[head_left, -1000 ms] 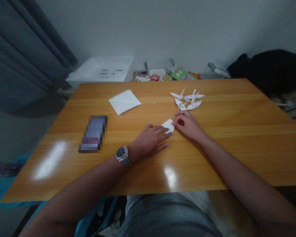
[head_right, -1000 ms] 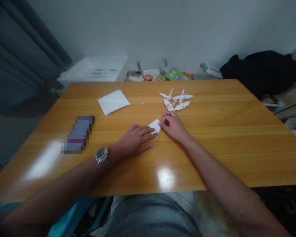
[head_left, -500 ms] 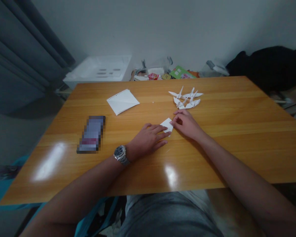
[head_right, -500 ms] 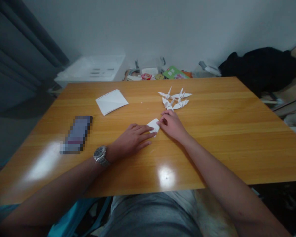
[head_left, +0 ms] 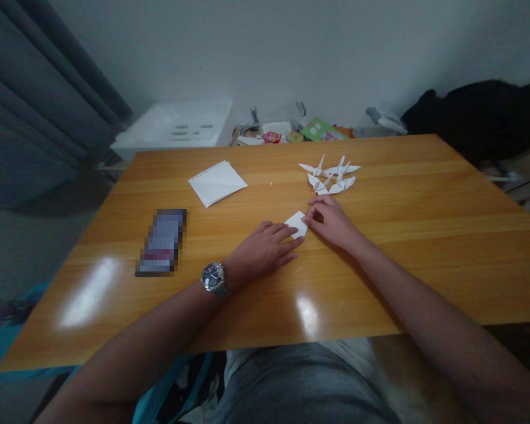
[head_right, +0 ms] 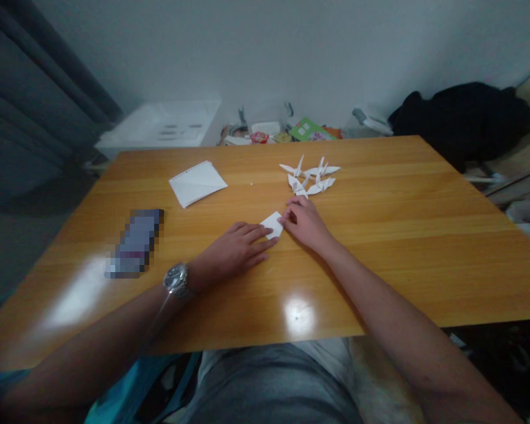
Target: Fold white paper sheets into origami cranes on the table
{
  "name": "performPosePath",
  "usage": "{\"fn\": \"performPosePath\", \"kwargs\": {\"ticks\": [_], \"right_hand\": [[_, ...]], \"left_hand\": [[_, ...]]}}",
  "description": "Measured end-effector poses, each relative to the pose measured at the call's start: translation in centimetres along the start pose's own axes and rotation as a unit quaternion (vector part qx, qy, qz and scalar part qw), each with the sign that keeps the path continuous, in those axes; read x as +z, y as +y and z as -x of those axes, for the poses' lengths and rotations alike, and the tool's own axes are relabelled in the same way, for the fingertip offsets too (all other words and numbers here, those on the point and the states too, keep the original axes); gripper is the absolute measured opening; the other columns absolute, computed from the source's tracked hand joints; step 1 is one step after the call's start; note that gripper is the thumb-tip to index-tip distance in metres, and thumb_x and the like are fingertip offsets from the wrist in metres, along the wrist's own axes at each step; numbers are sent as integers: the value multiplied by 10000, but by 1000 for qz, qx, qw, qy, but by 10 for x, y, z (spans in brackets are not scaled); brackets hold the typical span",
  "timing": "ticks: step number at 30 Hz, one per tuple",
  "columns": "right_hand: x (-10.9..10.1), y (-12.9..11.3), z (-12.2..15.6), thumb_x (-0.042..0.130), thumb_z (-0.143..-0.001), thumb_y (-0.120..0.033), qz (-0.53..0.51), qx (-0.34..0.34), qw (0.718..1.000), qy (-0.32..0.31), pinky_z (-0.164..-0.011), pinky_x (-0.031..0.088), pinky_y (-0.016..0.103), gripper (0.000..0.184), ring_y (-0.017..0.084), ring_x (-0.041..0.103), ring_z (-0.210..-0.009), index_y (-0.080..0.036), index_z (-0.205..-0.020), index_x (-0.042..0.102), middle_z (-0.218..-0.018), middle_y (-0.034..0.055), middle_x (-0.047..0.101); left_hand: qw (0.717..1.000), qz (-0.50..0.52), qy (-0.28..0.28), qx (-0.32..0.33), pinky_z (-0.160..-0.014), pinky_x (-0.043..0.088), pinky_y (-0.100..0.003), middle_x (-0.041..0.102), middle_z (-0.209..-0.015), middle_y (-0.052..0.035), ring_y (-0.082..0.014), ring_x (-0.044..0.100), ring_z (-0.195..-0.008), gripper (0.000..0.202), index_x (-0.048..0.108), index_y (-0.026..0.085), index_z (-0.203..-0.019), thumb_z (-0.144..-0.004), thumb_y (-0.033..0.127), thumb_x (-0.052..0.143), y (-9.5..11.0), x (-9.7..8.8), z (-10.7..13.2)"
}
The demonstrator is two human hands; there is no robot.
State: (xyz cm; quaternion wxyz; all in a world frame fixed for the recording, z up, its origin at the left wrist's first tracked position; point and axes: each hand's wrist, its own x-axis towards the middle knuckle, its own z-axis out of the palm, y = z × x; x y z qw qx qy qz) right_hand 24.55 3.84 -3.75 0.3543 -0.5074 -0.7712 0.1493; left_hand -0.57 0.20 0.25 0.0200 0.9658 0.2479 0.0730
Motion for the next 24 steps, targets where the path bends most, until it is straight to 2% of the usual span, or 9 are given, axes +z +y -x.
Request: {"fn": "performPosePath", "kwargs": {"ticks": [6, 10, 14, 19, 24], "right_hand": [[0, -2, 0, 684, -873, -285, -1, 0, 1000, 0, -1007, 480, 513, 142, 305, 607, -1115, -213, -768, 622, -1087, 121, 606], [0, -3, 0, 685, -869, -286, 1, 7, 1000, -1, -1000, 482, 506, 146, 307, 607, -1114, -208, -762, 622, -1093, 125, 605], [0, -2, 0, 684, -868, -292, 1, 11, 1000, -2, -1001, 480, 502, 149, 305, 605, -1110, -208, -759, 626, -1104, 125, 603], [0, -2, 0, 696, -859, -298, 2, 11, 1000, 1, -1001, 483, 505, 147, 301, 609, -1098, -213, -759, 630, -1109, 120, 602], [-1, -3, -1, 690, -867, -294, 4, 2, 1000, -5, -1003, 480, 502, 123, 291, 605, -1086, -226, -781, 634, -1074, 100, 600]], "left_hand": [[1000, 8, -7, 19, -1123, 399, -451, 531, -1506, -110, -281, 517, -1347, 437, 581, 242, -1422, -1072, 434, 405, -3, -2, 2], [999, 18, 10, 27, -1125, 412, -456, 552, -1478, -116, -282, 528, -1329, 428, 605, 236, -1396, -1069, 434, 411, -5, -2, 2], [999, 16, 26, 31, -1181, 346, -501, 519, -1509, -126, -304, 479, -1379, 424, 619, 223, -1367, -1059, 447, 432, -4, 0, 0], [998, 47, 8, 31, -1192, 348, -445, 488, -1549, -110, -257, 469, -1404, 431, 578, 196, -1386, -1072, 431, 399, -3, 2, 0], [997, 71, 13, 18, -1179, 360, -443, 492, -1550, -105, -259, 483, -1396, 496, 513, 207, -1458, -1059, 485, 413, -3, 3, 0]]}}
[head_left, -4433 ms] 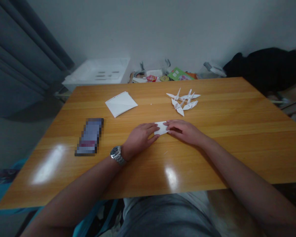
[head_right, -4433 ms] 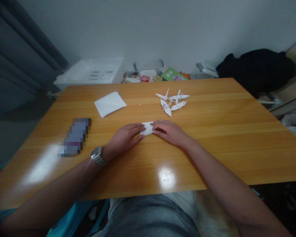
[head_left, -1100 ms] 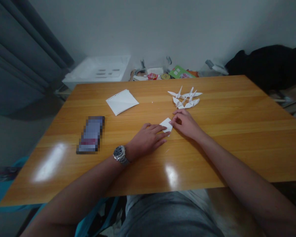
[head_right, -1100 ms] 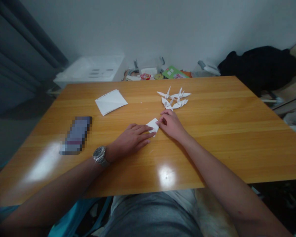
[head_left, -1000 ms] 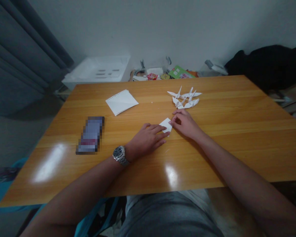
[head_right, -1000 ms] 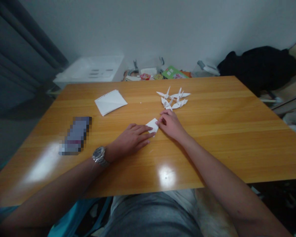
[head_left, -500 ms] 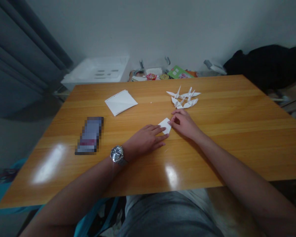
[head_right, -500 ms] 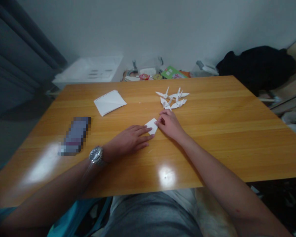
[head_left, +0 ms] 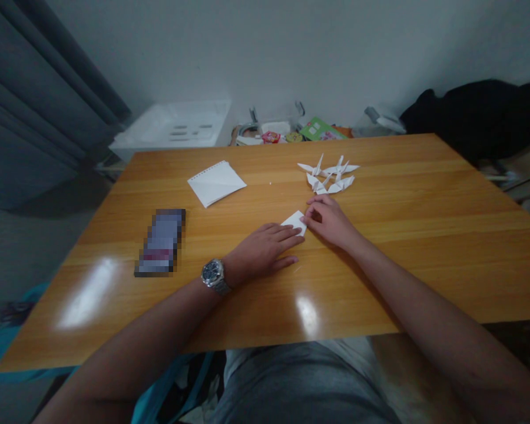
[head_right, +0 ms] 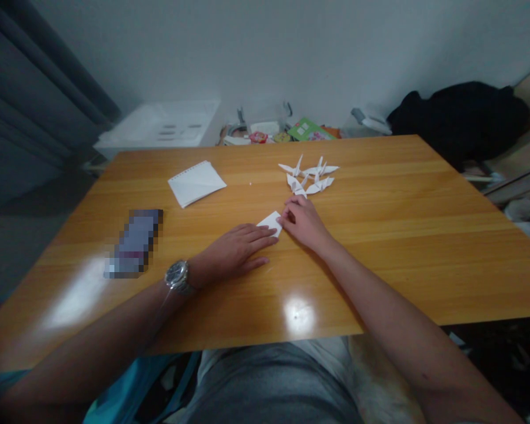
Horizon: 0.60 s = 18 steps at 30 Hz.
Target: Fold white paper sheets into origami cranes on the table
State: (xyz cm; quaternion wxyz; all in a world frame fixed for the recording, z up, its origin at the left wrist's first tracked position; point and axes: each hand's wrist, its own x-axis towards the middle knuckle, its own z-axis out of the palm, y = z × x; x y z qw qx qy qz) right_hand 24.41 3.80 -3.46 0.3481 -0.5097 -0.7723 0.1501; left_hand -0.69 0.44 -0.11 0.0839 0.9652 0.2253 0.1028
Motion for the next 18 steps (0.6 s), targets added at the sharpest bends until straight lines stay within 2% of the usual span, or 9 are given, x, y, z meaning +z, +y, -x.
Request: {"fn": "performPosePath", "kwargs": {"ticks": [10, 18], "right_hand": [[0, 4, 0, 681, -873, -287, 10, -15, 1000, -5, -988, 477, 482, 90, 287, 600, -1072, -227, -834, 627, -1061, 92, 604], [-9, 2, 5, 645, -917, -336, -2, -27, 999, -28, -1050, 462, 503, 106, 292, 596, -1164, -232, -939, 645, -1140, 110, 627]], "left_hand": [[1000, -5, -6, -19, -1177, 307, -465, 474, -1570, -85, -253, 480, -1400, 515, 487, 243, -1491, -1057, 511, 408, 1, 1, 0], [999, -11, 3, -30, -1147, 315, -462, 482, -1563, -93, -262, 486, -1393, 501, 505, 236, -1472, -1057, 502, 415, 6, 0, 0]]}}
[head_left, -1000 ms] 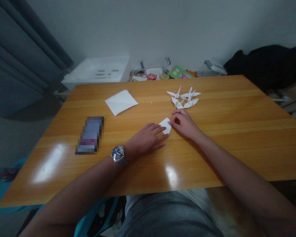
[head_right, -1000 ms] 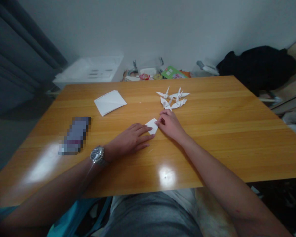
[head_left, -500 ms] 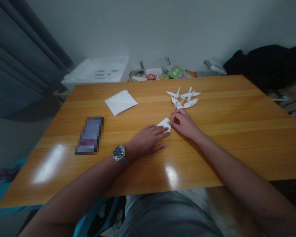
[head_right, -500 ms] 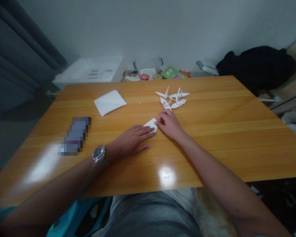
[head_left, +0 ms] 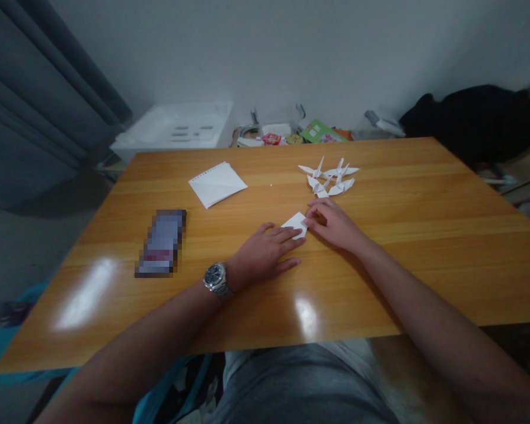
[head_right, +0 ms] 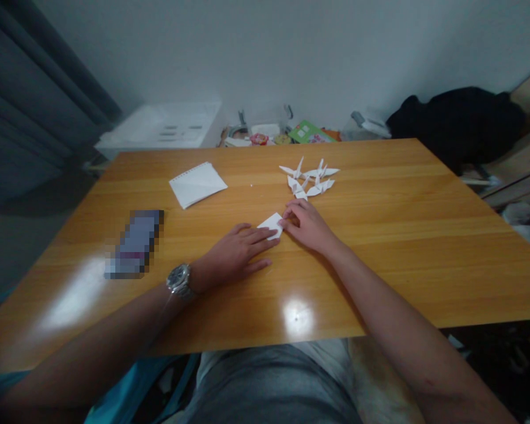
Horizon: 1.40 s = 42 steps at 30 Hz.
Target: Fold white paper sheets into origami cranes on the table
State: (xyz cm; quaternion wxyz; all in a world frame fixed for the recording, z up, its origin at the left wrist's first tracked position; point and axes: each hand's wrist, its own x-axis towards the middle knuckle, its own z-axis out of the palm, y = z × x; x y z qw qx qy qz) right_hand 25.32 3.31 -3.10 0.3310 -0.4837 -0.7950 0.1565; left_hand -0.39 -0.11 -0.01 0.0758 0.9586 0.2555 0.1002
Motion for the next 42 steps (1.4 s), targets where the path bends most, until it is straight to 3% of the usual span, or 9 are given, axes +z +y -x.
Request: {"fn": "performPosePath", "kwargs": {"ticks": [5, 10, 21, 42], "right_hand": [[-2, -2, 5, 707, -880, -410, 28, -7, 999, -22, -1105, 428, 533, 293, 328, 544, -1269, -233, -1105, 640, -1282, 143, 570], [-1, -1, 7, 701, -887, -418, 44, 2, 999, -28, -1123, 414, 542, 352, 337, 522, -1302, -240, -1185, 639, -1333, 148, 538], [2, 2, 1, 601, -949, -343, 68, -5, 998, -14, -1108, 408, 559, 276, 331, 526, -1278, -269, -1209, 658, -1308, 126, 584], [5, 3, -2, 447, -1036, -347, 91, -4, 996, 15, -1091, 432, 533, 323, 312, 550, -1247, -255, -1220, 695, -1284, 125, 621]], "left_hand": [[1000, 4, -5, 0, -1146, 322, -462, 460, -1578, -99, -264, 476, -1401, 505, 493, 230, -1482, -1055, 492, 426, 2, -2, 0], [1000, 7, -3, -4, -1155, 323, -457, 457, -1579, -100, -265, 476, -1401, 506, 486, 233, -1489, -1054, 486, 433, 2, -1, 0], [1000, 7, -10, -1, -1177, 316, -469, 470, -1571, -105, -261, 457, -1425, 521, 497, 222, -1488, -1050, 498, 436, 2, 1, 0], [1000, -5, -16, -5, -1203, 281, -468, 433, -1598, -93, -265, 417, -1457, 540, 482, 225, -1496, -1057, 528, 398, 1, 4, 1]]}}
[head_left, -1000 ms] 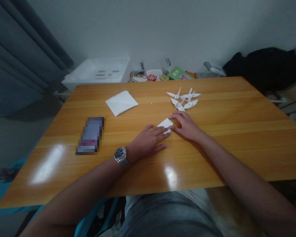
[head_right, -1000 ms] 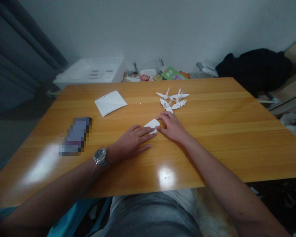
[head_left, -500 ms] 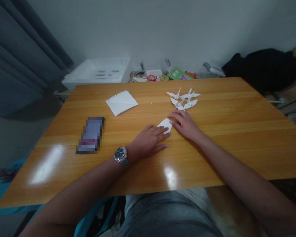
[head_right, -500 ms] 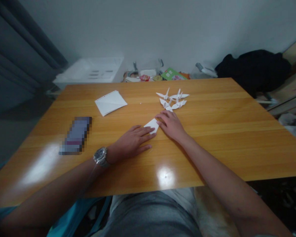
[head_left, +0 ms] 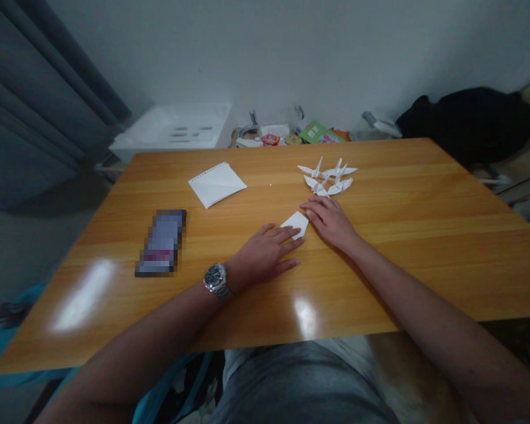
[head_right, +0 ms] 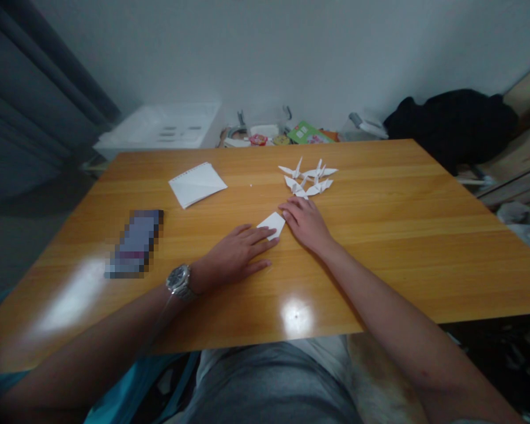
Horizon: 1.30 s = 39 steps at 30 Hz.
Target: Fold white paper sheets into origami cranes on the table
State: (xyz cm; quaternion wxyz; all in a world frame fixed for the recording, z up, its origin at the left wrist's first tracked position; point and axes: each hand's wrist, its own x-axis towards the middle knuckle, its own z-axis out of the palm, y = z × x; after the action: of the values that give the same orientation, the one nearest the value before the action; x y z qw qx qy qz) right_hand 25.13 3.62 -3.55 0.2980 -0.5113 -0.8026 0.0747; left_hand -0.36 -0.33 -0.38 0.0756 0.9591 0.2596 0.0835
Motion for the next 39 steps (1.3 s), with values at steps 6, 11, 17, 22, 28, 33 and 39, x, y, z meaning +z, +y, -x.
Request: {"fn": "performPosePath", "kwargs": {"ticks": [6, 11, 17, 22, 28, 33, 39], "right_hand": [[-4, 2, 3, 550, -995, -391, 7, -22, 999, -22, -1111, 430, 522, 341, 313, 541, -1281, -226, -1267, 673, -1352, 138, 595], [-5, 3, 3, 590, -974, -386, 15, -24, 999, -32, -1113, 432, 523, 364, 323, 531, -1298, -212, -1286, 661, -1365, 152, 586], [-2, 4, 2, 603, -966, -378, 12, -14, 999, -27, -1113, 438, 519, 348, 321, 534, -1291, -221, -1270, 667, -1352, 145, 588], [-2, 3, 2, 600, -966, -387, 11, -11, 1000, -27, -1100, 447, 527, 345, 324, 541, -1280, -232, -1267, 666, -1342, 141, 590], [-1, 5, 2, 612, -961, -390, 3, -20, 1000, -21, -1100, 441, 543, 353, 329, 540, -1284, -228, -1269, 670, -1342, 151, 594], [-4, 9, 0, 551, -999, -356, -47, -25, 999, -7, -1094, 444, 544, 275, 306, 576, -1249, -225, -1182, 709, -1268, 140, 644], [-8, 11, 2, 606, -971, -331, -83, -32, 996, -15, -1088, 449, 542, 192, 296, 583, -1236, -231, -1083, 725, -1279, 129, 627]], "left_hand": [[1000, -4, -5, 2, -1201, 289, -477, 431, -1600, -86, -270, 425, -1450, 532, 473, 232, -1503, -1060, 515, 395, -1, -1, 1], [1000, 13, -14, 17, -1213, 284, -476, 394, -1623, -75, -259, 418, -1461, 535, 463, 273, -1516, -1052, 533, 409, -9, -2, 3], [999, 30, -16, 35, -1199, 304, -492, 400, -1620, -72, -260, 425, -1460, 492, 512, 306, -1482, -1053, 524, 414, -16, -4, 3], [999, 34, -17, 28, -1190, 315, -499, 424, -1605, -78, -264, 442, -1446, 481, 531, 295, -1462, -1052, 520, 418, -12, -7, 2], [999, 31, -8, 18, -1187, 313, -489, 458, -1581, -89, -262, 463, -1423, 493, 518, 277, -1466, -1047, 522, 431, -8, -6, 1], [1000, 19, -2, 10, -1181, 315, -484, 454, -1581, -93, -268, 457, -1421, 548, 428, 266, -1531, -1048, 524, 426, -7, -3, 1], [1000, 8, 6, 12, -1185, 309, -478, 478, -1558, -103, -271, 452, -1419, 534, 447, 249, -1519, -1052, 508, 419, -9, -1, 2]]}}
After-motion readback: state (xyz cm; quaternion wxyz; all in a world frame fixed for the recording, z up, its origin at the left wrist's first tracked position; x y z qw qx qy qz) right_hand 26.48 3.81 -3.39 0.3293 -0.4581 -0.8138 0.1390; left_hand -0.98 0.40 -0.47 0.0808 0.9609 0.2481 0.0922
